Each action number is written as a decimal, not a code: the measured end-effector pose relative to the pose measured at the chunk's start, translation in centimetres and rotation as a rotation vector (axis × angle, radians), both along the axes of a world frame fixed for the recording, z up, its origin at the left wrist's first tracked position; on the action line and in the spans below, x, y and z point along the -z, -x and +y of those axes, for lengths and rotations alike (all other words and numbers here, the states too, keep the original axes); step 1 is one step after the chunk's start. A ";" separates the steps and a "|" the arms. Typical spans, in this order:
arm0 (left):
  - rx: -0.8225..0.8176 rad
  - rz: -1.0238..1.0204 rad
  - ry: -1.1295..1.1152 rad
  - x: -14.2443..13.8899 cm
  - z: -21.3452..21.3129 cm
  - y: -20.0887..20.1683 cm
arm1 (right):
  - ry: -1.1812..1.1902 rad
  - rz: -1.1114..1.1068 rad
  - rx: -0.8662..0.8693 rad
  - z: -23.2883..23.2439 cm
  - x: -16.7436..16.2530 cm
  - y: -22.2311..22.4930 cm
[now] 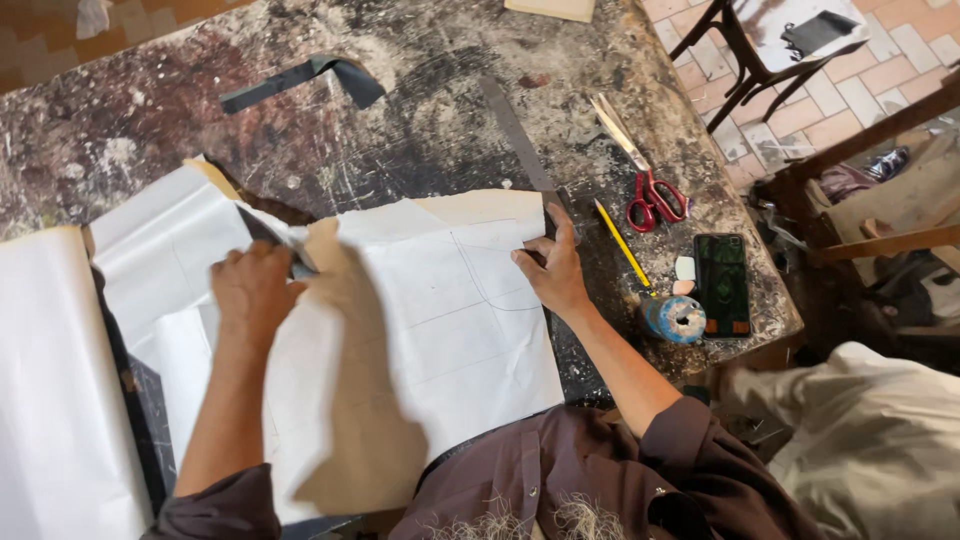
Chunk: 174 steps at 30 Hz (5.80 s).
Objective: The person aligns a large white paper pattern on a worktable, uses a ruler and pencil to draw lines, and then cuts the pattern with scissors. They repeatedly reposition the pattern and trim edges to refine the shape.
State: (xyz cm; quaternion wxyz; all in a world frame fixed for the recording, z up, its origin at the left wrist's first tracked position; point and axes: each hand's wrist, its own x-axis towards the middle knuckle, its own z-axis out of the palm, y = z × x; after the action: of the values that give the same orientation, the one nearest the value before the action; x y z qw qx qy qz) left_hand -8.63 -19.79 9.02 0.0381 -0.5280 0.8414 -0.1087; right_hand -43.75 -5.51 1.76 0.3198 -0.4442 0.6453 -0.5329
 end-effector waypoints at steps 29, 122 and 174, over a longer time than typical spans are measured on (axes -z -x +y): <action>0.632 0.482 -0.538 2.8 1.3 16.6 | -0.212 0.237 0.022 4.4 -2.4 -1.0; -0.244 0.945 -0.269 4.3 16.0 17.7 | -0.142 -0.380 -0.116 2.8 -2.3 0.1; 0.319 0.595 -0.539 5.2 11.8 18.2 | -0.247 -0.380 -0.229 5.8 1.0 -0.1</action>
State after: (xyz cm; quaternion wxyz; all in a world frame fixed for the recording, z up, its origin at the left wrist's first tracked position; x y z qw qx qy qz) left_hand -26.87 -8.02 3.78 -0.0871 -0.3710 0.8850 0.2674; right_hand -43.61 0.30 0.79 0.5455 -0.3637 0.5794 -0.4843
